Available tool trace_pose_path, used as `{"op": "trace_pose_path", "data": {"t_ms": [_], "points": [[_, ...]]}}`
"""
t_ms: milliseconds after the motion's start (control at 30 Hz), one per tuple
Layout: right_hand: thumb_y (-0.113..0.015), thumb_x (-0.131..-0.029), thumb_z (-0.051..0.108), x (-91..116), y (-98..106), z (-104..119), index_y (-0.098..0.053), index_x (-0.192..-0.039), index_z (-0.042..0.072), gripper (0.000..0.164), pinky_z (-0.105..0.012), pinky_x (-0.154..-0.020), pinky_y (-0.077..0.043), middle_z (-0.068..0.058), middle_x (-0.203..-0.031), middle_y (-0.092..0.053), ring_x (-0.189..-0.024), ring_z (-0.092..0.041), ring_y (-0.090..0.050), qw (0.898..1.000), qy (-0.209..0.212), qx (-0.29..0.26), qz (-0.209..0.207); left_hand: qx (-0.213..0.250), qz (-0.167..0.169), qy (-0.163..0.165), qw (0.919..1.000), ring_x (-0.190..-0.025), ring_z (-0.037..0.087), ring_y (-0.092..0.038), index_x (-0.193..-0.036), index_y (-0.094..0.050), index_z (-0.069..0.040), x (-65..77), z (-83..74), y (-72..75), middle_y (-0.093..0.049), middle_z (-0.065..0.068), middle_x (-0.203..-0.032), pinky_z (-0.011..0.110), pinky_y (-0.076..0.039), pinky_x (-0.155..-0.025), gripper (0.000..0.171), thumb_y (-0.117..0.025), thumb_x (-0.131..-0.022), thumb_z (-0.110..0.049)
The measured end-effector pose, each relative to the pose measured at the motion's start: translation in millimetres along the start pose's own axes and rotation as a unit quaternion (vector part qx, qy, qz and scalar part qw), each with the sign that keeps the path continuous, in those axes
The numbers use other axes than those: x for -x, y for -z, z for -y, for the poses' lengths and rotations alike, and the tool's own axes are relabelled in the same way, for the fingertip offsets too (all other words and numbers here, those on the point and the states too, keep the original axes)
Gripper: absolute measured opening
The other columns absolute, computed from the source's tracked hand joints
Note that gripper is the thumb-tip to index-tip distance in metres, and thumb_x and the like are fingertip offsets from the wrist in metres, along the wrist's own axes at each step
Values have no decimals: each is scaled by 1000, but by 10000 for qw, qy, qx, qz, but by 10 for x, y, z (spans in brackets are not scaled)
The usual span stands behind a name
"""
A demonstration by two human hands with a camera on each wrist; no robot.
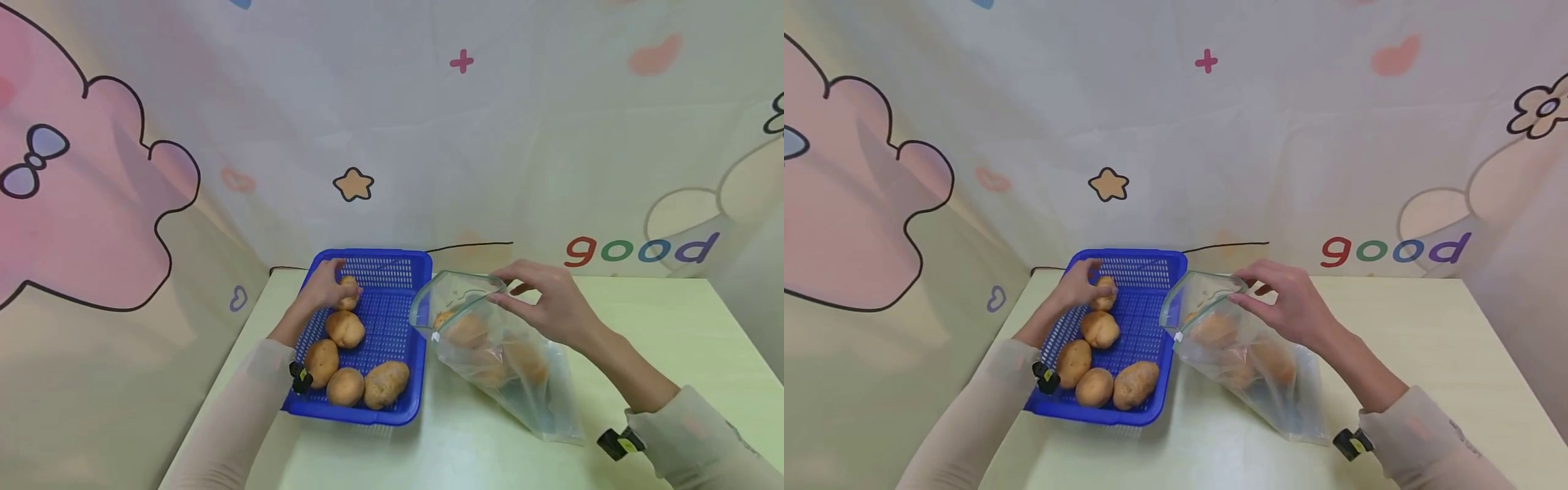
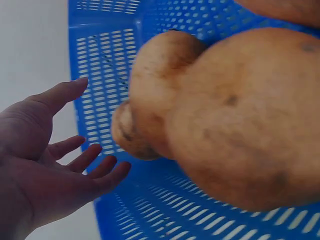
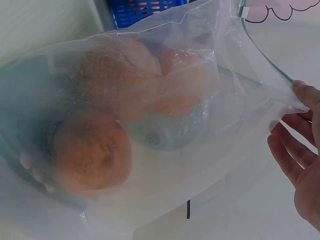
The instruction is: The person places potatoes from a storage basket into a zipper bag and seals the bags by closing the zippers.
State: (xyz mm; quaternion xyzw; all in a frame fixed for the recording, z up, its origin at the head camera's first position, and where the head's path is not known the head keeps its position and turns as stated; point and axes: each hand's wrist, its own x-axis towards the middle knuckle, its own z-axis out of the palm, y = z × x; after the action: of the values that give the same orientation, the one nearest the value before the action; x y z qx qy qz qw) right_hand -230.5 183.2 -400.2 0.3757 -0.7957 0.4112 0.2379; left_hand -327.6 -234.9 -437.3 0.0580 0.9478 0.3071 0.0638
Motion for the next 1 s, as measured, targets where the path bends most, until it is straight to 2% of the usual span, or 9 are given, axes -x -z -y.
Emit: {"op": "trace_pose_path", "data": {"t_ms": [100,233,467,600,700,867,1000], "points": [[-91,-76,-6,9,-5,-7,-78,-111,5,39,-26,-73,-63,-1,-100,-76,-85,-11,-72,10000,-54,-6,23,-139,-34,112,9998,-148,48,-37,-160,-38,3,-17,53,-71,-31,31,-164,60,-38,-118,80,-77,-97,-27],[-90,-78,-4,17,-9,-9,-78,-112,5,37,-26,-74,-63,-2,-101,-77,-85,-10,-72,9999,-145,7,69,-404,-69,300,9987,-144,47,-42,-158,-40,3,-31,100,-167,-37,31,-159,57,-42,-115,76,-77,-97,-23],[-90,-80,-3,20,4,-37,-78,-110,6,34,-22,-74,-61,-1,-99,-76,-85,-9,-72,9998,-202,55,49,-815,-249,136,9963,-129,44,-53,-151,-47,9,-25,71,-237,-48,31,-147,55,-48,-107,71,-77,-94,-19],[-90,-79,-3,12,14,-40,-78,-111,6,35,-24,-73,-62,-1,-98,-76,-84,-10,-72,9997,-222,56,17,-799,-257,207,9963,-120,41,-56,-151,-47,8,-2,28,-231,-49,29,-145,54,-52,-99,68,-74,-96,-21],[-90,-80,-3,10,18,-39,-78,-111,6,35,-27,-73,-63,0,-98,-76,-84,-9,-72,9997,-237,65,4,-596,-317,167,9976,-113,38,-57,-149,-50,8,2,-5,-207,-51,29,-143,50,-55,-90,65,-72,-96,-23],[-90,-79,-3,11,23,-37,-78,-112,6,36,-24,-74,-62,2,-98,-76,-84,-9,-72,9996,-278,41,-3,201,-573,-285,9977,-110,36,-63,-148,-52,6,39,-213,-89,-56,25,-140,43,-60,-80,66,-74,-94,-24],[-90,-80,-3,13,33,-39,-78,-113,6,36,-24,-75,-62,0,-99,-76,-84,-9,-72,9995,-314,-17,34,1064,-532,-726,9902,-124,34,-63,-152,-51,-2,172,-558,17,-57,18,-146,44,-61,-90,65,-76,-96,-24]]}}
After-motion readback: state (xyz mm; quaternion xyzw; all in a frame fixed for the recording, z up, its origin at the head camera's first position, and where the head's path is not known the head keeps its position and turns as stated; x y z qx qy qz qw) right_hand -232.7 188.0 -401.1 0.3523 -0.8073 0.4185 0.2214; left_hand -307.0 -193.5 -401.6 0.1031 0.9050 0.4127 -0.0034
